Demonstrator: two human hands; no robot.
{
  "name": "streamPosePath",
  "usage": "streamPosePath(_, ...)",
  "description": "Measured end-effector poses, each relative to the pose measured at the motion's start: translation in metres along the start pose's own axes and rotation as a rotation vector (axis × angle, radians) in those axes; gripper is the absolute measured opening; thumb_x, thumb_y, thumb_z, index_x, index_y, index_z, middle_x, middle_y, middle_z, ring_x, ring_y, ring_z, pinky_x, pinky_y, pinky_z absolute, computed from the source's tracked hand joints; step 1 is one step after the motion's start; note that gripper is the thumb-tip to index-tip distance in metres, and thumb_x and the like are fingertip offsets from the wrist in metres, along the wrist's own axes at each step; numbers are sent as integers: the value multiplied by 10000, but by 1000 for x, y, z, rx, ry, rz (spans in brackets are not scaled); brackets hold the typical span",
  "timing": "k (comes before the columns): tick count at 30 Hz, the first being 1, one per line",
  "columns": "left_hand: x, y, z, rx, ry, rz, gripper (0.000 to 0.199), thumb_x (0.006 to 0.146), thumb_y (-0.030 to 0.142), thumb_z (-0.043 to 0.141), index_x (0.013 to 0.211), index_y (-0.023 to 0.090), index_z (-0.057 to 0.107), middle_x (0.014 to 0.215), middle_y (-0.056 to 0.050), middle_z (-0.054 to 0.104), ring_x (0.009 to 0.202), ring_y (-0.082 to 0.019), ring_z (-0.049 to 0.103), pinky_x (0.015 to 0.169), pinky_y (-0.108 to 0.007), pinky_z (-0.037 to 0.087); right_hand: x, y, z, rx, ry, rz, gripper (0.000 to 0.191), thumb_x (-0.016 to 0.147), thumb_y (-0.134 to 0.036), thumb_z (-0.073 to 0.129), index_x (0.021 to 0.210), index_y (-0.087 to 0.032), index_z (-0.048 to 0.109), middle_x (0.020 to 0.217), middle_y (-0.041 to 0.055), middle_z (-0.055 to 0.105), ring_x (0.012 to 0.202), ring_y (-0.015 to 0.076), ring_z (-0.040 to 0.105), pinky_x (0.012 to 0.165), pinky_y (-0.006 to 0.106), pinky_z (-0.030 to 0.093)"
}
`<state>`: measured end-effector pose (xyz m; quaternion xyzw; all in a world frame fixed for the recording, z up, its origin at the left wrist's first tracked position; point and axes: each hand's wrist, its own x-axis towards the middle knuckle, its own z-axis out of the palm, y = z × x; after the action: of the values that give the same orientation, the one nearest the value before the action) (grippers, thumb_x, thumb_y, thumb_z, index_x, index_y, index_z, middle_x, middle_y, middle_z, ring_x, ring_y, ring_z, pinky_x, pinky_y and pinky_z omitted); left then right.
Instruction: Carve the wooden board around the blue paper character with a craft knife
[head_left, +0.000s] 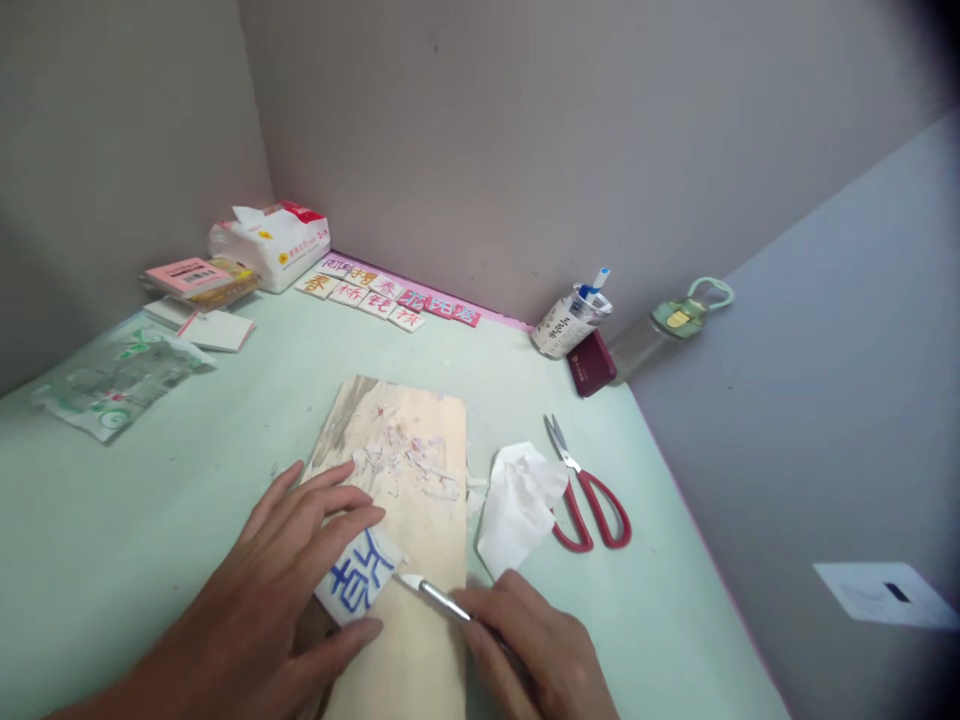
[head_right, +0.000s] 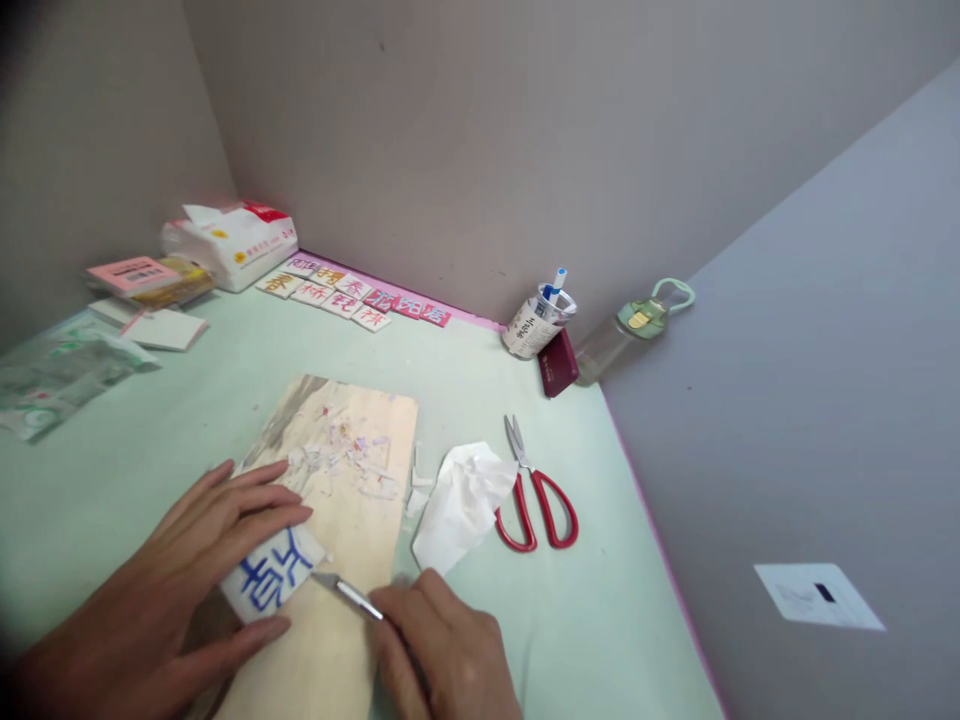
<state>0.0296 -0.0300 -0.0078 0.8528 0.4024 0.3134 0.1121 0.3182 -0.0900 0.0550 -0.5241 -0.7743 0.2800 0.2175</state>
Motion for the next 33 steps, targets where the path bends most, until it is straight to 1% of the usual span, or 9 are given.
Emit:
streamPosePath(2, 0, 0, 0, -5, -4, -9, 495, 1036, 468, 679, 1486, 287, 578, 1462, -29, 678, 1535, -274, 510, 1411, -426, 63, -1, 2, 2, -43, 23, -13, 290, 1166, -251, 510, 1270, -282, 779, 913, 46, 736, 756, 201, 763, 662, 260, 596)
streamPosePath(7, -1, -2, 1, 3, -17, -2, 507, 1035, 447, 674, 1504, 289, 565, 1471, -24, 674, 1539, -270, 504, 1414, -423, 53, -2, 4, 7, -99, 30, -18, 288, 1164, -232, 512, 1295, -270, 766, 911, 48, 748, 761, 203, 776, 658, 262, 604)
streamPosePath(10, -1, -2, 2, 7, 2, 3, 509, 1026, 445, 682, 1497, 284, 577, 1468, -27, 671, 1535, -274, 507, 1415, -420, 61, -2, 4, 10, -140, 69, -58, 290, 1176, -245, 487, 1270, -244, 762, 885, 46, 747, 716, 191, 771, 613, 253, 588)
streamPosePath(12, -2, -1, 2, 9, 16, -9, 504, 1012, 438, 690, 1486, 297, 590, 1457, -30, 671, 1523, -292, 516, 1408, -447, 97, -3, 4, 11, -159, 88, -81, 293, 1189, -265, 469, 1253, -242, 754, 872, 33, 751, 699, 182, 769, 594, 246, 577)
streamPosePath(15, -2, 1, 1, 3, 27, -39, 484, 1000, 416, 689, 1468, 323, 606, 1413, -36, 666, 1481, -315, 542, 1393, -500, 141, -4, 2, 11, -167, 97, -87, 281, 1205, -294, 460, 1282, -265, 729, 897, 3, 775, 707, 163, 775, 614, 231, 580)
streamPosePath(20, -1, 2, -1, -1, 6, -41, 488, 1006, 406, 676, 1481, 336, 584, 1374, -46, 652, 1465, -327, 536, 1384, -543, 141, -2, -1, 9, -177, 127, -122, 336, 1225, -316, 412, 1277, -251, 737, 860, 3, 767, 687, 153, 770, 606, 224, 569)
streamPosePath(25, 1, 5, -1, -31, 15, -81, 459, 1009, 393, 663, 1456, 343, 578, 1348, -42, 644, 1461, -336, 529, 1373, -591, 157, 1, -3, 9, -188, 135, -99, 354, 1223, -317, 418, 1222, -229, 761, 831, 12, 750, 661, 150, 761, 581, 223, 561)
streamPosePath(29, 0, 3, -1, -8, 8, -51, 480, 995, 399, 687, 1459, 334, 580, 1364, -37, 651, 1471, -327, 529, 1380, -549, 147, -1, 0, 11, -187, 119, -96, 317, 1221, -310, 434, 1278, -242, 738, 876, 8, 766, 701, 149, 773, 610, 219, 573)
streamPosePath(33, -2, 2, -1, 15, 6, -67, 552, 1010, 452, 685, 1519, 299, 536, 1411, -50, 675, 1493, -320, 532, 1391, -523, 137, -2, 1, 13, -208, 147, -122, 333, 1229, -333, 418, 1270, -241, 735, 830, -4, 742, 650, 141, 756, 592, 215, 568)
